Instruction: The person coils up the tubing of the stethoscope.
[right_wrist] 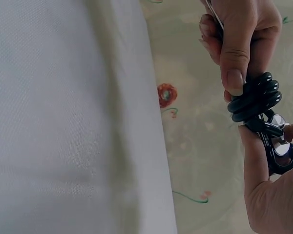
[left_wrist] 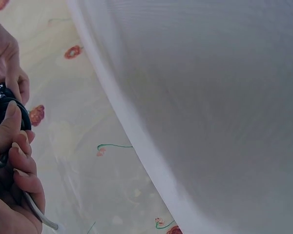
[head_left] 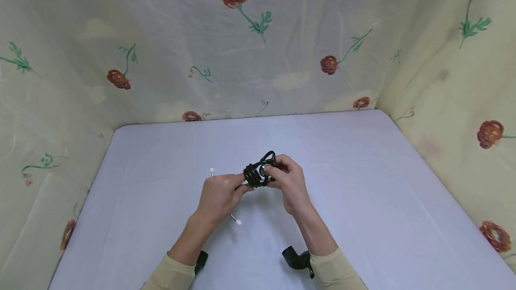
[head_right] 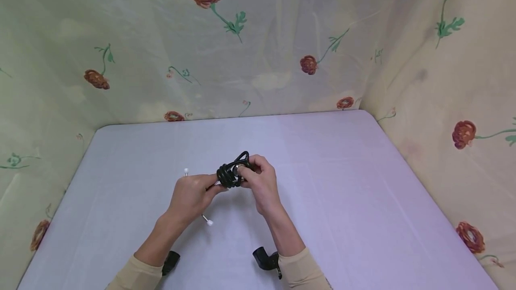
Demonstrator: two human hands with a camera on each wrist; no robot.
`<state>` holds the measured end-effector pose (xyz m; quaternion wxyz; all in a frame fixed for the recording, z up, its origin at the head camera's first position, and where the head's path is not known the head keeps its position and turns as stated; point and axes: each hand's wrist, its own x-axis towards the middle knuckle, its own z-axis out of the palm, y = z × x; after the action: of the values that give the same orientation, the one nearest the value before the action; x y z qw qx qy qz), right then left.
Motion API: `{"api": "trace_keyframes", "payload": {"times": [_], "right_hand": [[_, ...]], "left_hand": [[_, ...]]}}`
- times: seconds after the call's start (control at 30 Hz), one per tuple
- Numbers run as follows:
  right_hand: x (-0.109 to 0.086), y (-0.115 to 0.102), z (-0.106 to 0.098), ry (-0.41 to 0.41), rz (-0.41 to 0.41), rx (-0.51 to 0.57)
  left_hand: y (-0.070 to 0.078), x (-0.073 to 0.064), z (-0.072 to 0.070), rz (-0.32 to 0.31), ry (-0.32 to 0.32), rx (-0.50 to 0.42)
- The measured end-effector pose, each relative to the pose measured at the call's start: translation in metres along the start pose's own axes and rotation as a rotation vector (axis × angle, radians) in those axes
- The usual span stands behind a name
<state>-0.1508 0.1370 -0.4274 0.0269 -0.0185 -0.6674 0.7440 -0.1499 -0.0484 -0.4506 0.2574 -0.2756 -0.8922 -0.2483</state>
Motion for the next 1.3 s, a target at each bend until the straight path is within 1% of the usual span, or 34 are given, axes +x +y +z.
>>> {"api": "trace_keyframes", "payload": {"times": [0.27, 0.5, 0.63, 0.73, 1.0, 1.3], "right_hand": [[-0.0002, 0.0007, -0.0007, 0.038, -0.005, 0.022], [-0.0006, 0.0029, -0.0002, 0.044, -0.022, 0.019], [-0.0016, 0.0033, 0.0010, 0.050, -0.026, 0.013], [-0.0019, 0.0027, 0.0019, 0.057, -0.030, 0.010], [-0.0022, 0.0030, 0.0027, 0.077, -0.051, -0.035], [-0.0041, 0.0056, 0.0033, 0.082, -0.075, -0.090]], "left_hand": [[0.0014, 0.0008, 0.0002, 0.005, -0.008, -0.001], [0.0033, 0.0020, -0.0022, -0.012, -0.015, -0.035], [0.0036, 0.0015, -0.0014, -0.020, -0.029, -0.030], [0.0033, 0.0007, -0.0002, -0.018, -0.026, -0.024], [0.0030, 0.0000, 0.0026, -0.001, -0.002, -0.018], [0.0036, -0.0005, 0.0023, 0.005, -0.002, 0.002]]}}
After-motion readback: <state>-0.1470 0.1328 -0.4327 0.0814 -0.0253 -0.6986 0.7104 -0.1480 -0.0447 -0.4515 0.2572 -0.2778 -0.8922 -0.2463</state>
